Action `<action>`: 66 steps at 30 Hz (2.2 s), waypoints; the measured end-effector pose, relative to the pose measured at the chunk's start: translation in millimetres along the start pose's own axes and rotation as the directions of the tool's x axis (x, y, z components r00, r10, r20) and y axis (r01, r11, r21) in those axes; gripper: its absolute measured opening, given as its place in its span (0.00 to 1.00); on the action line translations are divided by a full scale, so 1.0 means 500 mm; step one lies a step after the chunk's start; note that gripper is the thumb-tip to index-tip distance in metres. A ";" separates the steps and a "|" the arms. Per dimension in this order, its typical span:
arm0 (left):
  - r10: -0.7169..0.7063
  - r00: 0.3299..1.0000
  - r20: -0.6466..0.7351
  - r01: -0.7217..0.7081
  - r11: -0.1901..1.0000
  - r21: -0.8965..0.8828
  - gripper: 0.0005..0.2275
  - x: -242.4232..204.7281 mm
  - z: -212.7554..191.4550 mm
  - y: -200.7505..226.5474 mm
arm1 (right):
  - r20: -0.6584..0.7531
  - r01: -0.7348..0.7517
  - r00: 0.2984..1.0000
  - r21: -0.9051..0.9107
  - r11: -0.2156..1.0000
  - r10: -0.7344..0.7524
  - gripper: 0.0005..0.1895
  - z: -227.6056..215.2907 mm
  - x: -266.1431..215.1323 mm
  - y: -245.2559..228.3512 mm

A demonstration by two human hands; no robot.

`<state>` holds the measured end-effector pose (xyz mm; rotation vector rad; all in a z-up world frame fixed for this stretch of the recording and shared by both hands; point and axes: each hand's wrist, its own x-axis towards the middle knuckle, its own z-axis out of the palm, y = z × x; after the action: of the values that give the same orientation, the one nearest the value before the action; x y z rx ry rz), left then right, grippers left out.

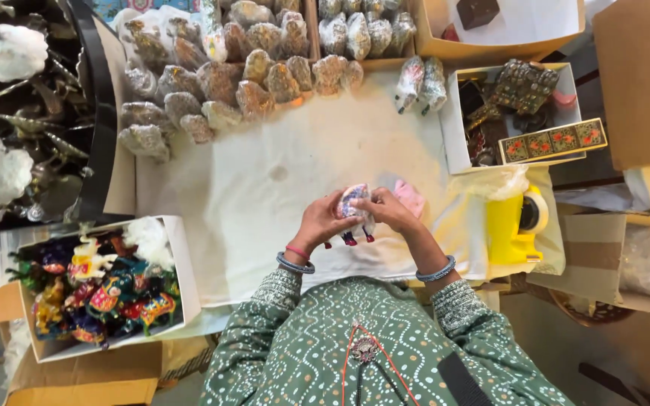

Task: The person wipes a small, colorful figurine with a pink cloth. They then pick up a larger, multi-colored figurine from a box and wipe it thoroughly with the same cloth. Finally, they pick up a piece of white packing material.

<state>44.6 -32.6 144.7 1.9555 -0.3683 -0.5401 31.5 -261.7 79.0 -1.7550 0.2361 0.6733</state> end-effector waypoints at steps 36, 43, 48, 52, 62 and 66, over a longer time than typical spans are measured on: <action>-0.197 0.970 -0.145 0.006 0.610 -0.793 0.21 -0.023 0.102 -0.112 | -0.173 0.277 0.960 0.496 0.823 -0.219 0.09 0.063 -0.099 -0.005; -0.207 0.971 -0.124 0.008 0.543 -0.840 0.21 -0.027 0.116 -0.120 | -0.302 0.419 0.897 0.347 0.839 -0.323 0.07 0.108 -0.092 0.019; -0.233 0.970 -0.073 0.014 0.350 -0.937 0.19 -0.021 0.110 -0.117 | -0.258 0.331 0.943 0.649 0.685 -0.211 0.15 0.136 -0.116 -0.010; -0.185 0.975 -0.121 -0.057 0.320 -0.946 0.19 -0.018 0.112 -0.123 | -0.327 0.497 0.861 0.379 0.781 -0.389 0.26 0.145 -0.144 -0.057; -0.225 0.965 -0.137 -0.076 0.259 -0.963 0.18 -0.015 0.136 -0.153 | -0.298 0.430 0.885 0.228 0.873 -0.358 0.09 0.138 -0.118 -0.025; -0.269 0.954 -0.131 -0.059 0.260 -0.964 0.19 -0.021 0.123 -0.134 | -0.114 0.365 0.930 0.389 0.846 -0.349 0.09 0.107 -0.105 -0.016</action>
<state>4.8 -46.2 63.5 0.7584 0.2903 -0.3983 -24.1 -218.9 106.6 -1.3599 0.0608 0.2889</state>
